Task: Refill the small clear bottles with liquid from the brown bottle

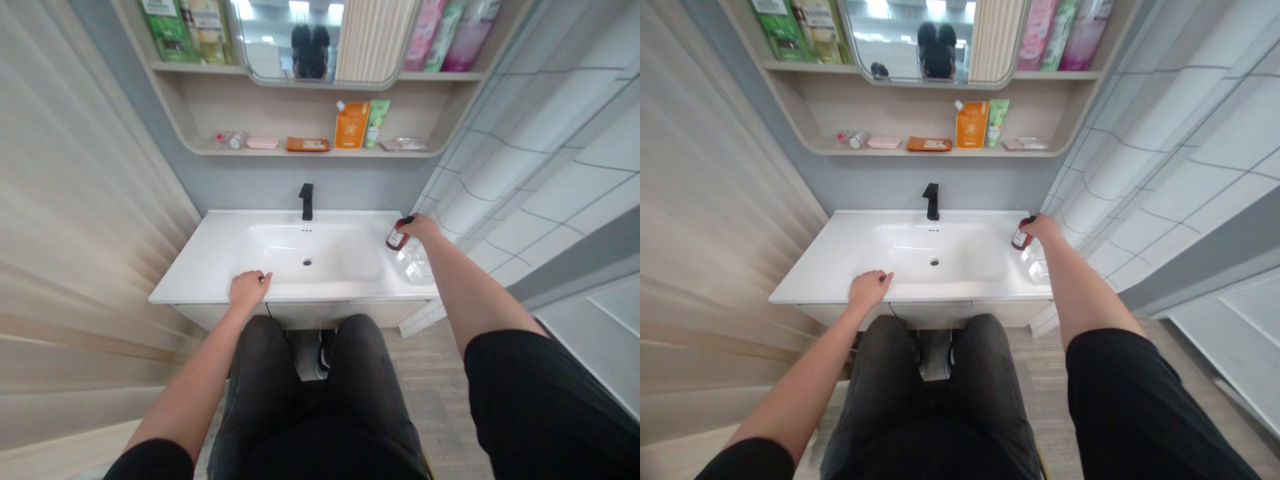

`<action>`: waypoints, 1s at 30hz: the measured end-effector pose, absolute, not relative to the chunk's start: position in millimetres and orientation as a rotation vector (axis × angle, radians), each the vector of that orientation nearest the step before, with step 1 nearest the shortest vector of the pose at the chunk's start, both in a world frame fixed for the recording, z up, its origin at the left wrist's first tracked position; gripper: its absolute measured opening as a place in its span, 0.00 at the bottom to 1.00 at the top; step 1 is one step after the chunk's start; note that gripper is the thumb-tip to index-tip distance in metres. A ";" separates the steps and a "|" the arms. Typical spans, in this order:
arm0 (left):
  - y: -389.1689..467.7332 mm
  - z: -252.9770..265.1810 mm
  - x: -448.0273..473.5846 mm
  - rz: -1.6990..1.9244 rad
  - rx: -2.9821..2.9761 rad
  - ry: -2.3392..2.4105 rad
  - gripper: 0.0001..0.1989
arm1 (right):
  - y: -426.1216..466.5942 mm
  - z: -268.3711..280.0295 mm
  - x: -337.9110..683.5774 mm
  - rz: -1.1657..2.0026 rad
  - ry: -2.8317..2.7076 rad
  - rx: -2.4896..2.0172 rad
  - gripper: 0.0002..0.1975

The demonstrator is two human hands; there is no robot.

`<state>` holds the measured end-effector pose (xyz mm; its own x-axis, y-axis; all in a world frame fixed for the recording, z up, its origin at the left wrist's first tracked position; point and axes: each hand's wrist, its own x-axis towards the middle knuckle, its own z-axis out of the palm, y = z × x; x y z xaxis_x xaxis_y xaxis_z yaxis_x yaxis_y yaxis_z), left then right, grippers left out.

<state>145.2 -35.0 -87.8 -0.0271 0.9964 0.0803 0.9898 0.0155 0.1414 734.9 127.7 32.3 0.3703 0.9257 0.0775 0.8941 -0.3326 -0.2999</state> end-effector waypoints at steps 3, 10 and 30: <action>-34.9 -87.6 145.3 0.245 2.144 2.217 0.32 | 120.8 43.3 722.5 0.130 -1.598 -2.490 0.39; -34.8 -87.5 145.7 0.251 2.134 2.217 0.32 | 49.9 38.0 648.4 -0.277 -1.857 -1.911 0.21; -35.3 -85.0 147.6 0.197 2.089 2.256 0.29 | -22.8 -81.6 572.7 0.180 -2.092 -2.076 0.16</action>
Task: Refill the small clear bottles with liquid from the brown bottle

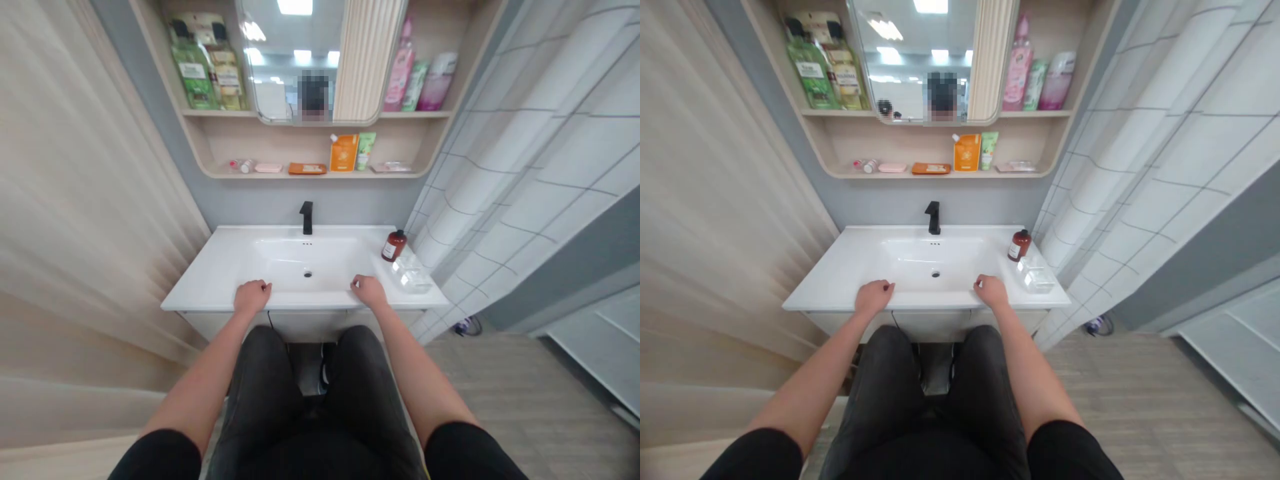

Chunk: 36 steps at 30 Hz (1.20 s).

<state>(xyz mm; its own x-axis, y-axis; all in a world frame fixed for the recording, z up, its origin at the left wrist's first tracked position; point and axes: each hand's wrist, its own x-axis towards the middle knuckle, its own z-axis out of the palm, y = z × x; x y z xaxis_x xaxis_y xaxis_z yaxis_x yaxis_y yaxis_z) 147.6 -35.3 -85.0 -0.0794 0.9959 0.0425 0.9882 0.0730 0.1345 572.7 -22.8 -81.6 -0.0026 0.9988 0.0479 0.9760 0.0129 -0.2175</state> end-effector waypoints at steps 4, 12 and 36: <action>-34.5 -86.1 147.1 0.199 2.092 2.258 0.28 | -22.7 -83.4 571.5 0.147 -2.094 -2.089 0.16; -32.2 -90.4 145.1 0.207 2.099 2.271 0.28 | -24.2 -82.8 568.7 0.105 -2.087 -2.098 0.15; -30.9 -89.6 144.6 0.169 2.112 2.267 0.27 | -31.6 25.7 693.2 -0.107 -1.320 -1.881 0.13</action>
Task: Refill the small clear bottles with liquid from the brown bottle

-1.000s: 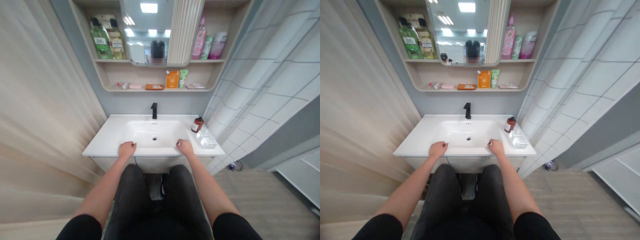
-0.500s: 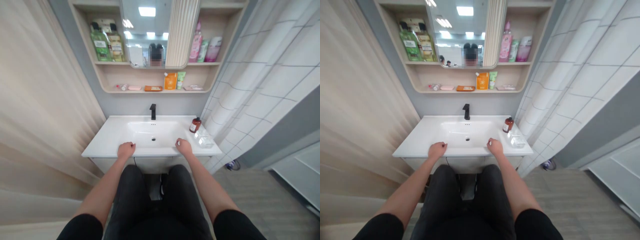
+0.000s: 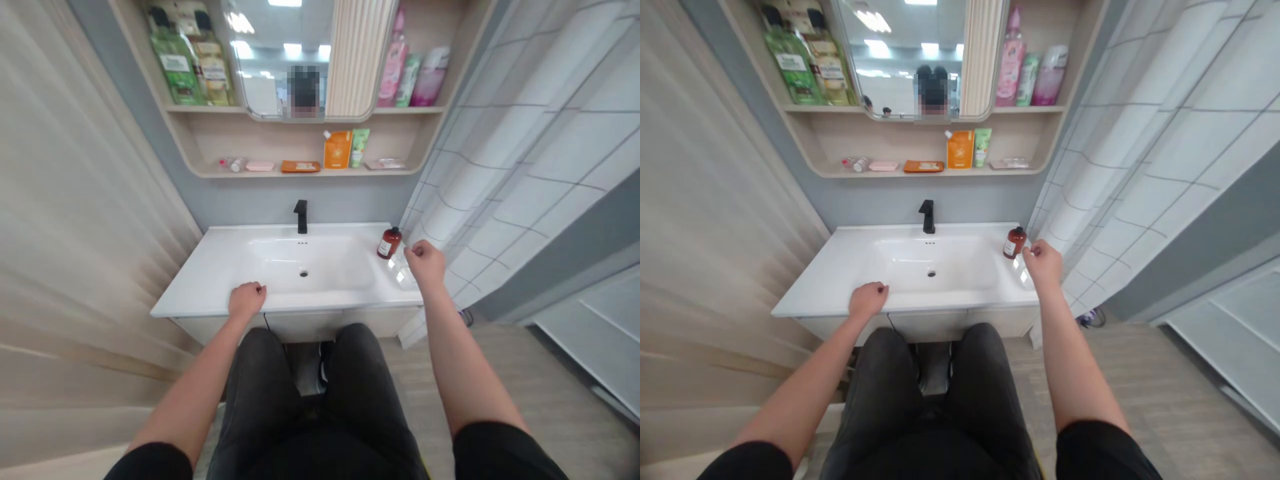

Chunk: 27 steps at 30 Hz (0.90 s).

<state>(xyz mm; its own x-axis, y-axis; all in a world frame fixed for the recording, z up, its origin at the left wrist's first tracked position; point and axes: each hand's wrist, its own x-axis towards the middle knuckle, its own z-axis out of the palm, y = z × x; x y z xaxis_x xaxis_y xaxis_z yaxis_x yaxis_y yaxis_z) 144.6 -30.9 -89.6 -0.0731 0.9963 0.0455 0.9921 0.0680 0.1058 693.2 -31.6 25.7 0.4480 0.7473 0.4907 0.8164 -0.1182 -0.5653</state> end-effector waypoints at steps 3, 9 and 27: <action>-31.1 -90.1 145.1 0.173 2.114 2.269 0.27 | -6.8 39.5 718.5 -0.107 -1.439 -1.972 0.16; -32.7 -87.3 147.2 0.165 2.096 2.266 0.26 | 65.6 52.7 732.2 -0.040 -1.724 -2.099 0.38; -35.7 -82.4 150.4 0.207 2.058 2.288 0.24 | 104.8 52.4 693.9 0.046 -1.651 -2.389 0.44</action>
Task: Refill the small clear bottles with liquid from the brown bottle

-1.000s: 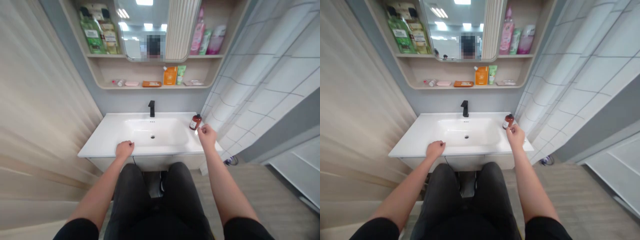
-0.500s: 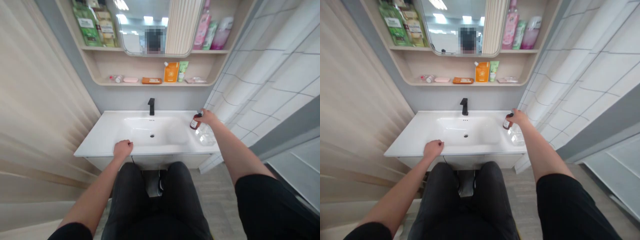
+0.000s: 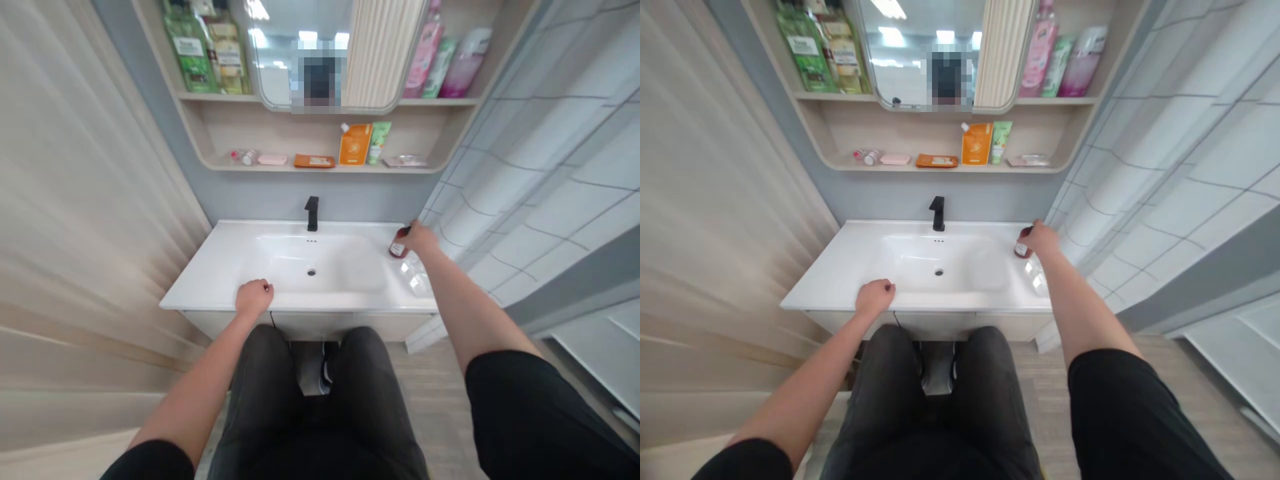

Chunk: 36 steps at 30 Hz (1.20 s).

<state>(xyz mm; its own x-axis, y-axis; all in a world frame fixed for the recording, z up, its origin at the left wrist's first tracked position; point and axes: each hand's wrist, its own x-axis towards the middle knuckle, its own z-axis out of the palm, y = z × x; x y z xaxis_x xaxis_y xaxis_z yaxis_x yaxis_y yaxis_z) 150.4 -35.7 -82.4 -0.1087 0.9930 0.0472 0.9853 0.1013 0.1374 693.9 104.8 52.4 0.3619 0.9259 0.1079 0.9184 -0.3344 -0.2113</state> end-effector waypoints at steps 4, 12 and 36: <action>-34.2 -85.4 149.2 0.190 2.064 2.295 0.24 | 86.1 65.5 679.5 -0.050 -1.727 -2.205 0.48; -34.7 -83.4 146.9 0.183 2.047 2.277 0.25 | -3.4 45.6 620.2 0.264 -1.659 -1.751 0.45; -180.1 43.4 254.7 0.781 2.363 0.996 0.15 | -171.2 18.7 479.1 0.818 -2.099 -0.931 0.24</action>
<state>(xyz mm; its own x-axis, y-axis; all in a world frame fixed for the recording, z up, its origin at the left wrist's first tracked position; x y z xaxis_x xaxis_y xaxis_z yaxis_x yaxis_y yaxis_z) 254.7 -180.1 43.4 0.5773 0.7505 0.3217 0.4915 -0.6340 0.5971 479.1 -171.2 18.7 -0.5056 0.7966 0.3314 0.3622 0.5446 -0.7565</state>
